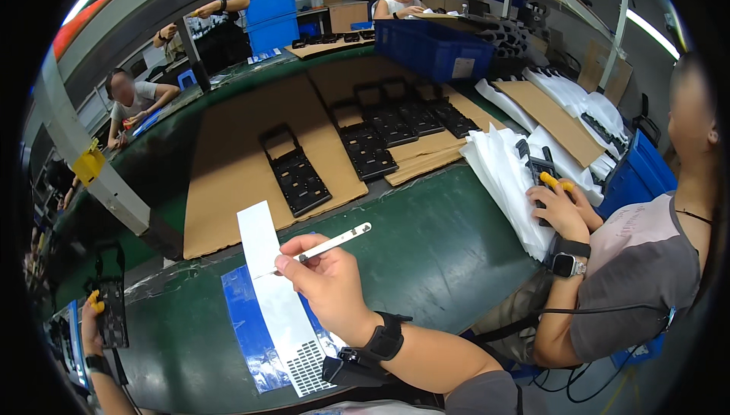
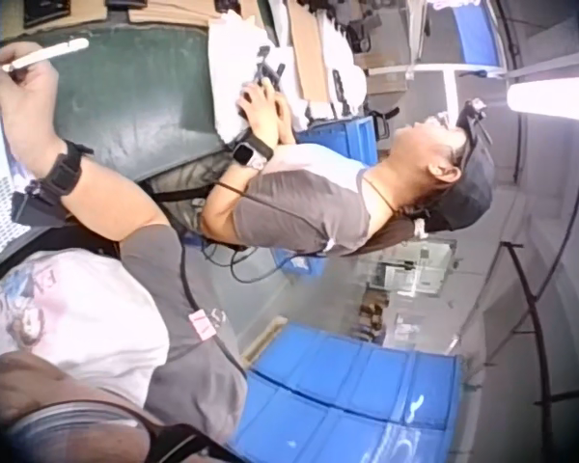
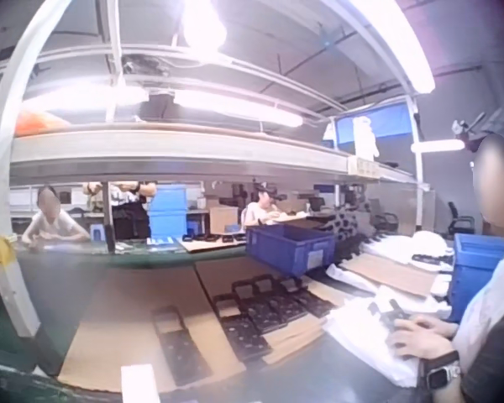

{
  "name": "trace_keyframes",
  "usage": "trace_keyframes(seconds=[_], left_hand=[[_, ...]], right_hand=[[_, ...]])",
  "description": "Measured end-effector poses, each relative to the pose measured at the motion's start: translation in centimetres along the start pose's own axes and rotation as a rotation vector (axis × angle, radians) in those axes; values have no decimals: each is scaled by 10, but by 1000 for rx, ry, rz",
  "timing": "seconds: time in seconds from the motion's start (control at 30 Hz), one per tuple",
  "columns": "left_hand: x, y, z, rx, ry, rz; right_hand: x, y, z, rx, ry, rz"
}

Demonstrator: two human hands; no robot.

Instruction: Using tweezers to precisely place components onto a plastic electronic chassis at an assembly station.

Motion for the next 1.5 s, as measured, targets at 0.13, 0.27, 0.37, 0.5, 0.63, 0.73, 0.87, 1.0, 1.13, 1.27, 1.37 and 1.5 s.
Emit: trace_keyframes(seconds=[0.13,0.27,0.37,0.5,0.63,0.73,0.87,1.0,1.13,1.27,1.37,1.5], left_hand=[[-76,-33,37,-56,109,-106],[-158,-78,-8,240,213,37],[-192,-110,-29,198,403,-19],[-211,-141,-58,170,341,-262],[-181,-111,-83,-418,123,-404],[-147,-56,-85,-587,-127,-407],[-35,62,-71,-357,398,-558],[17,130,-229,-84,128,-1022],[6,89,-426,-857,-385,-1119],[-69,-2,-468,-909,-555,-374],[-83,-29,-480,-830,-518,-418],[-90,-9,-453,-438,-239,-353]], right_hand=[[3,11,-13,72,-40,-22],[0,17,-3,117,-10,-15],[-4,15,4,117,18,-18],[-8,12,8,100,68,0],[-9,15,5,92,70,-11],[11,8,-4,112,11,-54],[25,2,-19,78,-114,-24],[25,-6,-17,148,-62,151],[13,-17,1,336,10,237],[-7,-18,11,273,120,248],[-19,-11,21,218,169,166],[-22,-7,33,132,180,70]])
Point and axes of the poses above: each hand's wrist, its own x-axis away from the middle knuckle, its own z-axis out of the back of the hand, y = z × x, the point moved 8 cm from there along -x, towards the middle knuckle, and after that the axes turned 14 degrees about -z, right-handed, at the moved point
